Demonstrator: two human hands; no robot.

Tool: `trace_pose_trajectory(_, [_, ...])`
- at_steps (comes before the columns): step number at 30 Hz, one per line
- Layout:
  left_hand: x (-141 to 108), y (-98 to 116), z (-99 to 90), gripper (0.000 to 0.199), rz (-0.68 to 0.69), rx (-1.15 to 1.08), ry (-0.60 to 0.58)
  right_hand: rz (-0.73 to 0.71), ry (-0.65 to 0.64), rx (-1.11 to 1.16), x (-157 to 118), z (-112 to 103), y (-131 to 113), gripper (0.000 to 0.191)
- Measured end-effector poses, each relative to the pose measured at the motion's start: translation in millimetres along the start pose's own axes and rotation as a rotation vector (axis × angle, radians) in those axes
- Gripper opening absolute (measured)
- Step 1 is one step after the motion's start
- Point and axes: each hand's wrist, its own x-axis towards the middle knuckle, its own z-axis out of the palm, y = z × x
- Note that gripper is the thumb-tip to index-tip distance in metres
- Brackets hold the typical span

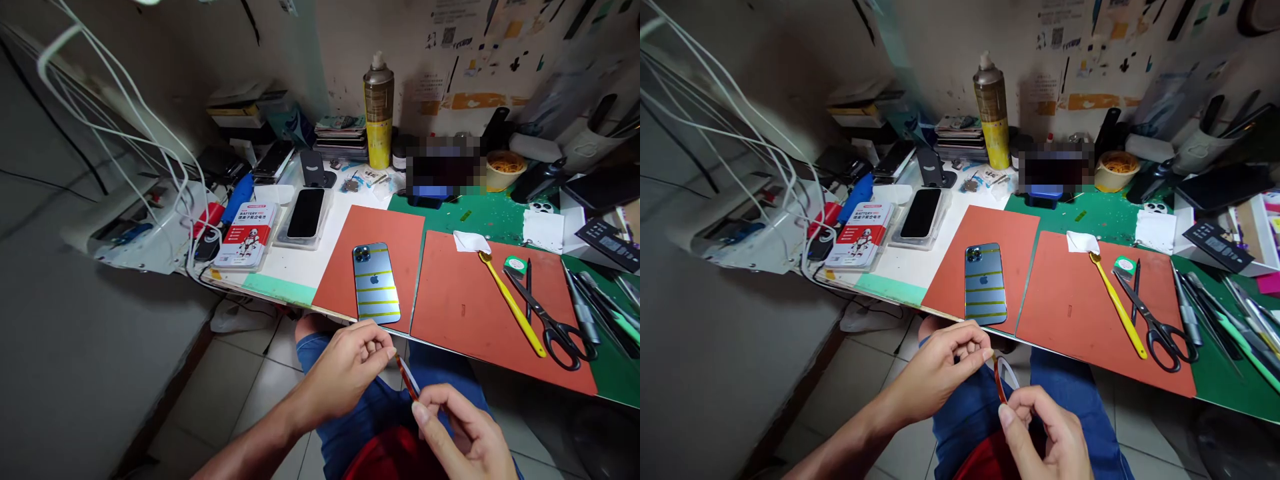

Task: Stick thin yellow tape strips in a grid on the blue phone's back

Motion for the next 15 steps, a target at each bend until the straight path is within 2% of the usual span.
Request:
trace_pose_trajectory(2, [5.0, 2.0, -4.1, 0.021, 0.052, 0.080, 0.006, 0.074, -0.132, -0.037, 5.6, 2.6, -2.8, 0.054])
trace_pose_trajectory(4, [12.1, 5.7, -9.5, 0.022, 0.118, 0.169, 0.017, 0.169, -0.211, -0.026, 12.7, 7.6, -7.0, 0.063])
trace_pose_trajectory(8, [29.5, 12.9, -19.5, 0.026, 0.180, 0.348, -0.001, 0.287, -0.217, 0.127, 25.5, 21.5, -11.5, 0.064])
trace_pose_trajectory(15, [45.8, 15.5, -21.6, 0.028, 0.163, 0.545, -0.032, 0.326, -0.161, 0.253, 34.1, 28.8, -8.6, 0.059])
